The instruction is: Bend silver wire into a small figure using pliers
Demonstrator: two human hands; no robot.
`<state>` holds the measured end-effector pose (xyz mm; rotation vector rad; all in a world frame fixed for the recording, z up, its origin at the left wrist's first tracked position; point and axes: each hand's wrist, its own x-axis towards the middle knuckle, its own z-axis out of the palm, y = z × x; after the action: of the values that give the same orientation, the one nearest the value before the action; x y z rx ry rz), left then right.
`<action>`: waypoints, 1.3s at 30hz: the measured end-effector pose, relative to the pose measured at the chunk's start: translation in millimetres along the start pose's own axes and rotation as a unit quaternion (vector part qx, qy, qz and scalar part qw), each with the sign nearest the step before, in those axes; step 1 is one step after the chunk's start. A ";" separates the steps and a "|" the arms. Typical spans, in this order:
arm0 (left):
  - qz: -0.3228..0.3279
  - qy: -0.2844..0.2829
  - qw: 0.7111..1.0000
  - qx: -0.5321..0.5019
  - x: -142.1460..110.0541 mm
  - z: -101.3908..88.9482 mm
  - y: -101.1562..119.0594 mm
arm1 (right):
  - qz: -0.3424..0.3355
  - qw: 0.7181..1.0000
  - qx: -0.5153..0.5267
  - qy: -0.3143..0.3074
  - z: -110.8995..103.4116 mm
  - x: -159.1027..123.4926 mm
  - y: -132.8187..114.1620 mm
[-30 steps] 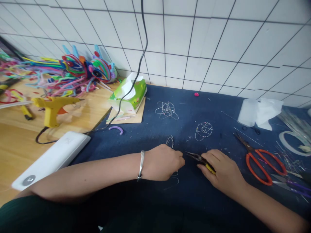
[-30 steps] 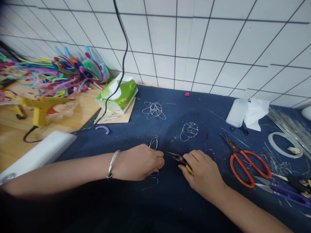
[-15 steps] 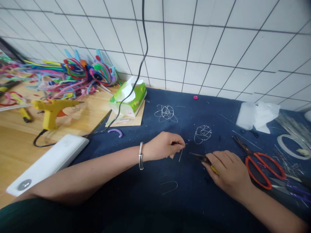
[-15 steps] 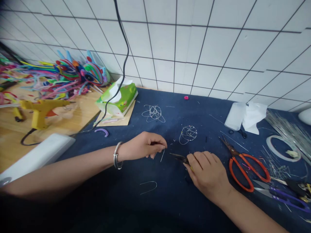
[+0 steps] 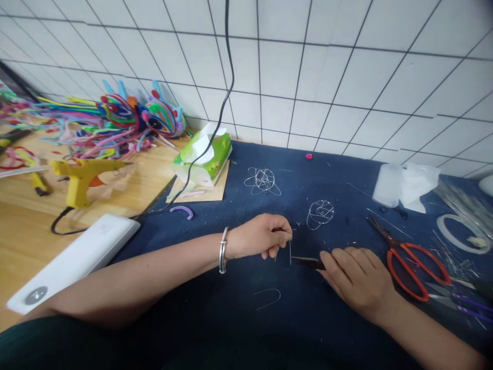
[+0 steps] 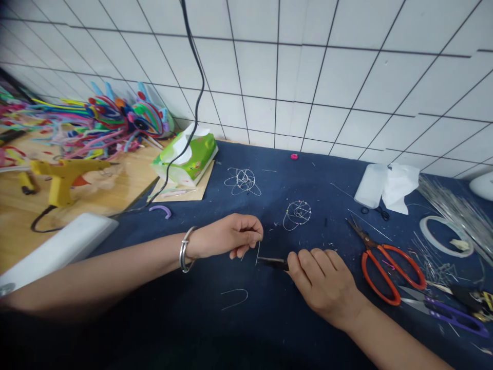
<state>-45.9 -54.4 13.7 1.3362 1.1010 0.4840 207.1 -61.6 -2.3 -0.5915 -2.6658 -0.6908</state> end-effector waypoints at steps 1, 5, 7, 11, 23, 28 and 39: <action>-0.002 0.001 1.000 -0.003 0.0 0.7 0.0 | -0.002 1.000 -0.002 0.004 -0.7 0.5 -0.4; -0.009 -0.002 1.000 -0.009 0.5 1.6 -0.3 | -0.012 1.000 -0.002 0.001 -1.9 0.9 -1.6; -0.012 -0.008 1.000 -0.009 0.7 1.3 -0.5 | -0.010 1.000 0.002 0.008 -1.1 0.6 -2.0; -0.018 -0.015 1.000 -0.008 0.4 0.8 0.0 | -0.005 1.000 0.011 0.022 1.0 0.2 -2.5; -0.022 -0.019 1.000 0.003 -0.1 0.6 1.5 | -0.014 1.000 0.018 0.011 1.8 0.8 -3.4; -0.001 -0.010 0.999 0.041 -1.2 1.1 2.4 | -0.016 1.000 0.017 0.007 1.1 -0.3 -3.3; 0.192 0.084 0.942 0.264 -5.2 8.8 7.6 | 0.005 0.996 0.074 -0.041 2.1 0.6 -5.0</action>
<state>-38.7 -61.5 21.4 2.0338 1.1583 0.6213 203.9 -64.3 -5.7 -0.6057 -2.7579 -0.4701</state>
